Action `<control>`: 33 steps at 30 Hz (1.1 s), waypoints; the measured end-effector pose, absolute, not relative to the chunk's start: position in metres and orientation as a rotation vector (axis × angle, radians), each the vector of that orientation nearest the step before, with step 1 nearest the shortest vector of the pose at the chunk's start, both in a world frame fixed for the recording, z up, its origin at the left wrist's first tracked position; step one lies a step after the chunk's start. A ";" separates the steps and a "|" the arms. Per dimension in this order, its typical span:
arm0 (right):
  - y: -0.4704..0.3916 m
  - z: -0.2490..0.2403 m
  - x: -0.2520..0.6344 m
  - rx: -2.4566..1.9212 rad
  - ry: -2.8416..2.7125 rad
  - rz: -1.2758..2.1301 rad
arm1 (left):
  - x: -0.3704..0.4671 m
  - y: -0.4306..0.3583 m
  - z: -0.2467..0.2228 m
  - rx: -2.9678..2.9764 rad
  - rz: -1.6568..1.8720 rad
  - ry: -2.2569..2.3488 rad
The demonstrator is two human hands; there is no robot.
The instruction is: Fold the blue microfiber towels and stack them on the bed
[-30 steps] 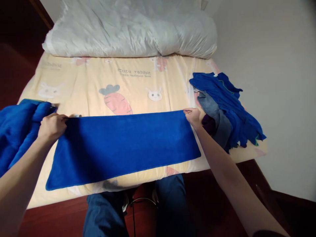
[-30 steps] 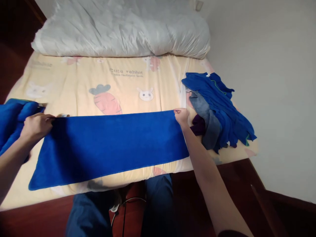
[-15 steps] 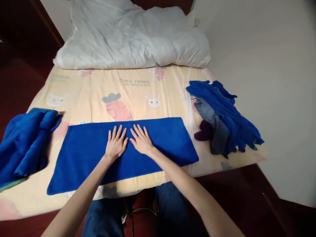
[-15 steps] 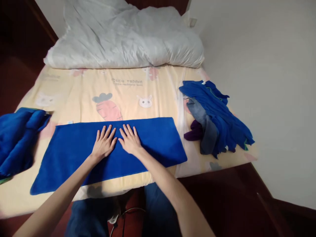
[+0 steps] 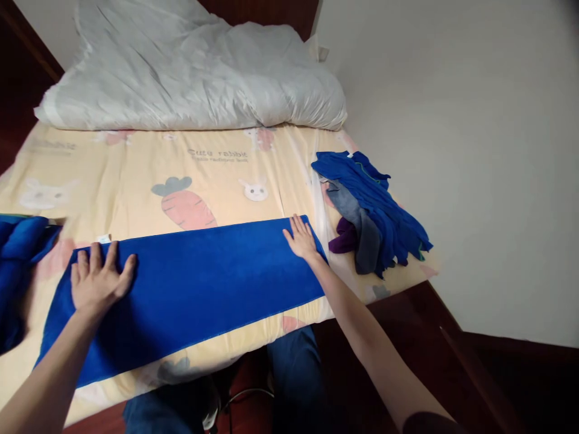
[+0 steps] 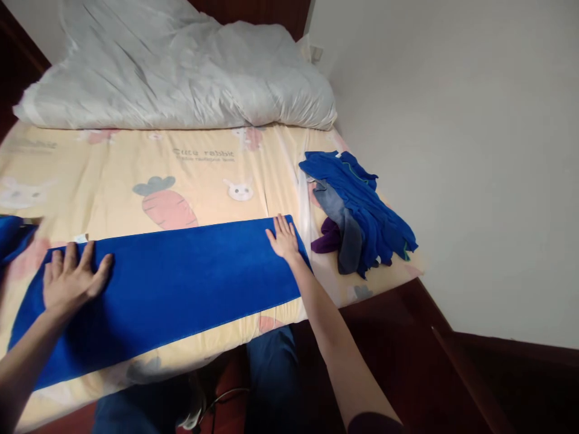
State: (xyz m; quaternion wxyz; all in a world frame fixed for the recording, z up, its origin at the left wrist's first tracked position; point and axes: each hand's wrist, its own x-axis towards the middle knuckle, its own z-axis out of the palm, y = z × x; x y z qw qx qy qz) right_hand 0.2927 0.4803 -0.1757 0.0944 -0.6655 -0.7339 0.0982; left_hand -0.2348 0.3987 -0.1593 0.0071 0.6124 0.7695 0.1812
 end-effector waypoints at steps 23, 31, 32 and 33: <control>0.342 -0.157 0.101 -1.567 -2.343 0.391 | -0.034 0.311 -0.163 2.190 0.599 1.971; 0.342 -0.150 0.191 -1.758 -2.315 0.360 | -0.123 0.266 -0.143 1.979 0.558 2.294; 0.342 -0.152 0.209 -1.796 -2.301 0.346 | -0.135 0.260 -0.143 1.956 0.555 2.332; 0.342 -0.154 0.227 -1.837 -2.282 0.330 | -0.147 0.254 -0.143 1.930 0.548 2.369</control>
